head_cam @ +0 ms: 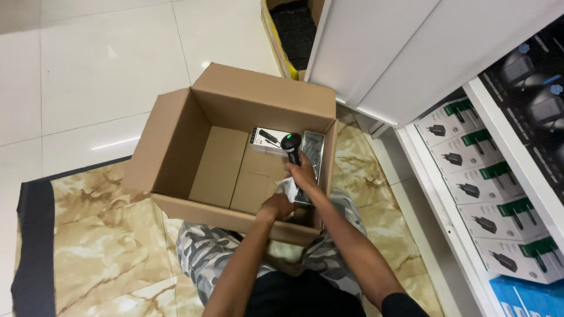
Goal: The person scans several boxed items and a packaged cable with a handheld scanner, then places them onto a white shelf and into a cardboard box.
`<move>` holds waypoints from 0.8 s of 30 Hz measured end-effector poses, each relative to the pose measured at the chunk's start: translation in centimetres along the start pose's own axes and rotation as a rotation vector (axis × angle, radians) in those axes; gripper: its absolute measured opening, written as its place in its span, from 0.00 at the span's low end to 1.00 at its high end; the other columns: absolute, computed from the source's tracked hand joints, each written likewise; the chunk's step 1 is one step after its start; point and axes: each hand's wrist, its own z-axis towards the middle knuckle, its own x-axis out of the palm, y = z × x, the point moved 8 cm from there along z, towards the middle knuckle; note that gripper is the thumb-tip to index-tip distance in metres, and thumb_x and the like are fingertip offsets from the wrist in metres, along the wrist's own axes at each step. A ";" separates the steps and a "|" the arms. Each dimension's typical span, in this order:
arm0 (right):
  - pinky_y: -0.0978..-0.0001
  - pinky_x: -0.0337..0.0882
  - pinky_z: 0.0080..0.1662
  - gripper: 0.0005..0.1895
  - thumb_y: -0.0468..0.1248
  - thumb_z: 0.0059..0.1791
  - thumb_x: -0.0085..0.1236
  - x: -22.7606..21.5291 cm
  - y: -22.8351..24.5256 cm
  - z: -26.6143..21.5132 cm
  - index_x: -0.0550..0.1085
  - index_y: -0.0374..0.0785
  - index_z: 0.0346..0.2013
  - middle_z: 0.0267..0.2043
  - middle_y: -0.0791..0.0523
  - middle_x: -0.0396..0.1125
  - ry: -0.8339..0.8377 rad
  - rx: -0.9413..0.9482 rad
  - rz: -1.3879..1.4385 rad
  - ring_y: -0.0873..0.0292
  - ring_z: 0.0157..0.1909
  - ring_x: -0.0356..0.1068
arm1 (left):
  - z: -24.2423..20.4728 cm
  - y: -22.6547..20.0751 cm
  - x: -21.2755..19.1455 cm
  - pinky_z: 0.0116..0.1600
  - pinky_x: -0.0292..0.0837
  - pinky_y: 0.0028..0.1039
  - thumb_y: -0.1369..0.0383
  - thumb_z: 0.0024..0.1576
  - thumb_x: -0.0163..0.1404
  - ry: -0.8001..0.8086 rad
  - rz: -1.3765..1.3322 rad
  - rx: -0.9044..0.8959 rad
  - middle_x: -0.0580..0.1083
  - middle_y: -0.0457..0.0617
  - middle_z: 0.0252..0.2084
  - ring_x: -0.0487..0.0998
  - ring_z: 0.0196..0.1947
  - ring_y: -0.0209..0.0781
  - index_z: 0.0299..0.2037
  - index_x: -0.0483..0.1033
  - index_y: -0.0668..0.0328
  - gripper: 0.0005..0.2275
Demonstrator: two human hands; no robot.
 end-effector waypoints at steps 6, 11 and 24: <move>0.58 0.72 0.45 0.24 0.46 0.41 0.61 -1.4 1.7 -2.8 0.79 0.51 0.52 0.33 0.52 0.76 -0.131 0.004 0.088 0.51 0.39 0.77 | 6.1 4.2 1.2 0.57 0.85 0.62 0.62 0.66 0.47 -0.168 -0.035 0.043 0.83 0.79 0.54 0.85 0.59 0.77 0.59 0.85 0.81 0.24; 0.60 0.73 0.43 0.22 0.47 0.40 0.62 -1.0 0.9 -2.3 0.80 0.59 0.50 0.29 0.57 0.78 -0.198 0.047 0.084 0.53 0.35 0.82 | 0.8 1.5 -3.2 0.52 0.86 0.57 0.64 0.58 0.60 -0.243 0.003 -0.055 0.86 0.72 0.49 0.88 0.55 0.74 0.52 0.87 0.73 0.18; 0.59 0.73 0.41 0.19 0.40 0.43 0.65 -2.1 -1.0 -0.8 0.76 0.47 0.49 0.32 0.51 0.74 -0.349 -0.105 0.310 0.54 0.37 0.77 | -9.8 -3.4 -9.2 0.48 0.83 0.53 0.56 0.48 0.79 -0.374 -0.203 -0.009 0.85 0.67 0.33 0.89 0.49 0.76 0.28 0.88 0.62 0.18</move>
